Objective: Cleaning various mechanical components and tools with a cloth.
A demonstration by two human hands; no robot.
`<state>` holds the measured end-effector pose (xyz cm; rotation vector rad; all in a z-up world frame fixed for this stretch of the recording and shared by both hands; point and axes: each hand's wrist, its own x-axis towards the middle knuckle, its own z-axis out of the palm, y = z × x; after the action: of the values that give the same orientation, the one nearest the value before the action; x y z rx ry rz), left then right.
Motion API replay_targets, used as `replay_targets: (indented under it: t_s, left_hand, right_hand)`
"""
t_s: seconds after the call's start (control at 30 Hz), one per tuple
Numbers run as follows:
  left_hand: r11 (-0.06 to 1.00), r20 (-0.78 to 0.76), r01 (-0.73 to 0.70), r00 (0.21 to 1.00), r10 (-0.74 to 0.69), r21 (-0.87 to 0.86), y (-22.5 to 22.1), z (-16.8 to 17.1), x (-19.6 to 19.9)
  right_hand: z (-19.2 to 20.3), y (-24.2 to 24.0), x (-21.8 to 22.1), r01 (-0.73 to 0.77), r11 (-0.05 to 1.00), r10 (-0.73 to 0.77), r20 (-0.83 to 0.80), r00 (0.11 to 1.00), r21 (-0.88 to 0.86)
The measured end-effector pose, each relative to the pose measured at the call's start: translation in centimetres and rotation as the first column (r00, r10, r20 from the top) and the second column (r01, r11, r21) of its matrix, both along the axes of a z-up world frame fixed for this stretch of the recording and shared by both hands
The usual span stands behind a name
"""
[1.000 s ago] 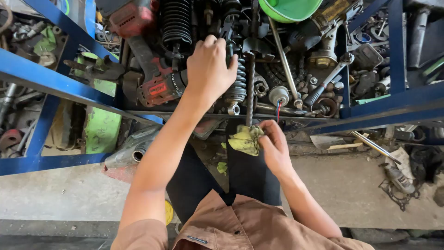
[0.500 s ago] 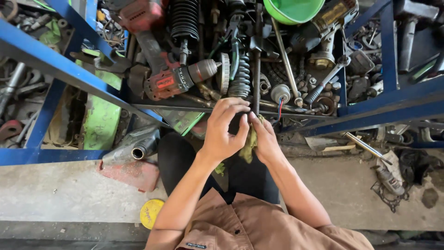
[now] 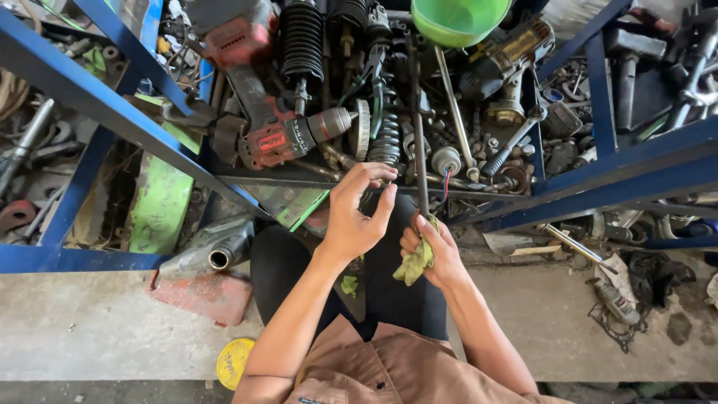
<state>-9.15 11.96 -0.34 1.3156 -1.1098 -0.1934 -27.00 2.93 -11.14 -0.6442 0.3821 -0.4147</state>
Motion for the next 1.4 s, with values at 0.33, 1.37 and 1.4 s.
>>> replay_targets:
  t_s: [0.33,1.37,1.4]
  left_hand:
    - [1.000,-0.015,0.013,1.000,-0.013,-0.009,0.2,-0.8,1.0]
    - [0.862,-0.714,0.060,0.532,-0.454,-0.503,2.3,-0.3,2.9]
    - [0.865,-0.771,-0.018,0.464,-0.437,-0.501,3.0,-1.7,3.2]
  right_hand:
    - [0.6,-0.3,-1.0,-0.005,0.999,0.001,0.088,0.996,0.046]
    - [11.2,7.8,-2.4,-0.489,0.436,0.526,-0.226,0.820,-0.756]
    - [12.3,7.9,-1.8,-0.521,0.308,0.555,-0.294,0.778,-0.796]
